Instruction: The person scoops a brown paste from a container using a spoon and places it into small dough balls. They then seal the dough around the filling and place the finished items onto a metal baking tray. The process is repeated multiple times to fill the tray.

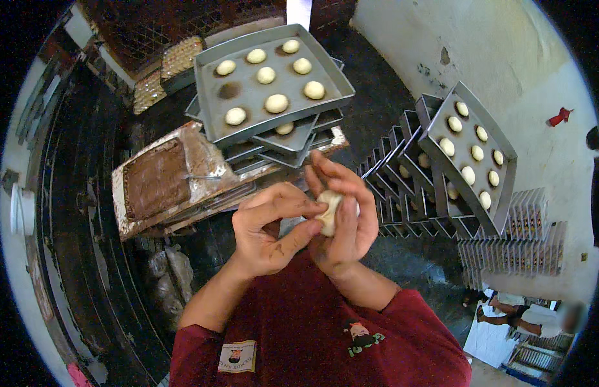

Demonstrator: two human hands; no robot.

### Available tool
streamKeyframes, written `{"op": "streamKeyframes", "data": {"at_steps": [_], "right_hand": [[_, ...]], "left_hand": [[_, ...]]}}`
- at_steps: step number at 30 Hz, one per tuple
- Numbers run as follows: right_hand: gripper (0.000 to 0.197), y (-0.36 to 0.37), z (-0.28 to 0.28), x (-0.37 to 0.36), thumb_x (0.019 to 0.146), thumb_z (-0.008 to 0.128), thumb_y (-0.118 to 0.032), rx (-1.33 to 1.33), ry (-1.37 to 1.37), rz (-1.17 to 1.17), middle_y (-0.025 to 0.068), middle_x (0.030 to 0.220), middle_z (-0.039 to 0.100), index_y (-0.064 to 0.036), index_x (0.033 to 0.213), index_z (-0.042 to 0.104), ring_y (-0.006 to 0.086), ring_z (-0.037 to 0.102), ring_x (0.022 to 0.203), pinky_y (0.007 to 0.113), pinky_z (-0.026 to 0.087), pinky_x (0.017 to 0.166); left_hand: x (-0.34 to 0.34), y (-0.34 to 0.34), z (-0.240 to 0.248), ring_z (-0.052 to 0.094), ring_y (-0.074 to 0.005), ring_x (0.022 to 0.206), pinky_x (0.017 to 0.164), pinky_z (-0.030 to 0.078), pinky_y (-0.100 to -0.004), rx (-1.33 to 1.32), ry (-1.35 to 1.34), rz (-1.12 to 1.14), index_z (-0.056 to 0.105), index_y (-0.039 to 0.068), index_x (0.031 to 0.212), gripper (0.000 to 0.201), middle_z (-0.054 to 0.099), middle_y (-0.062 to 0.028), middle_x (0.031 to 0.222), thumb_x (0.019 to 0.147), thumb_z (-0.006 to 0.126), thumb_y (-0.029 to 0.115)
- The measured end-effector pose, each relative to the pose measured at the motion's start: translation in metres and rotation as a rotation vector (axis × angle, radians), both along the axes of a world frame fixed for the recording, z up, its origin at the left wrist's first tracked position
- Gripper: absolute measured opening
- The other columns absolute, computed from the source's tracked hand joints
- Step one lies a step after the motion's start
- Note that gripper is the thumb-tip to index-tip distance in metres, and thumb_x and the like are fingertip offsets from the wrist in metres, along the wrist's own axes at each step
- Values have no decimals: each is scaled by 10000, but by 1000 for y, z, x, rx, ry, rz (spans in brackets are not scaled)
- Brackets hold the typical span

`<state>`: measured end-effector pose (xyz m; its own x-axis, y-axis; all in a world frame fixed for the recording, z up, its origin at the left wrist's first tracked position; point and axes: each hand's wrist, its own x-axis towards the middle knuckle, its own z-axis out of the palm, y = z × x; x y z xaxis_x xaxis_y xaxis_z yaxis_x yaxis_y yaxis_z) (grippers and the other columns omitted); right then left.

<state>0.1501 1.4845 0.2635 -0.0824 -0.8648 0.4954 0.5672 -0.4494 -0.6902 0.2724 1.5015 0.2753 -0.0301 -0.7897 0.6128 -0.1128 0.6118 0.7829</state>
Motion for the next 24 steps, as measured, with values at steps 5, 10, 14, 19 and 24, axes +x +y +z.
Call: {"op": "streamKeyframes", "data": {"at_steps": [5,10,14,19,24], "right_hand": [[296,-47,-22,-60,1061,509,-238,369,-101,299,259,1262,625,34,1152,584,363,626,1196,477,528,1032],[259,-74,-44,-79,1059,549,-233,324,-421,401,221,1120,662,19,1067,612,296,661,1010,430,538,936],[287,-102,-49,-77,1088,461,-355,408,-437,401,141,1037,596,-76,1070,527,306,607,974,466,513,882],[286,-148,-53,-50,1087,479,-346,557,-381,456,116,1051,603,-74,1058,564,293,602,1006,460,504,923],[281,-200,-77,13,1060,542,-285,846,-338,338,190,1114,689,-15,1072,619,363,661,1128,502,535,992]], "left_hand": [[-50,-52,-1,559,-302,1097,890,461,-408,-111,-310,107,732,93,1081,333,587,-127,1273,776,862,129],[-75,-103,-13,270,-347,1523,1155,286,-542,366,44,-187,507,157,1452,758,270,-164,1647,779,852,201],[-75,-133,-33,230,-314,1553,1179,276,-518,629,285,-425,358,127,1569,880,289,-147,1650,816,813,154],[-32,-161,-55,370,-258,1467,1160,329,-434,743,579,-298,386,66,1541,796,406,-138,1585,862,788,167],[62,-190,-83,468,-264,1386,1118,387,-406,613,435,140,502,25,1422,629,473,-144,1518,878,781,172]]}}
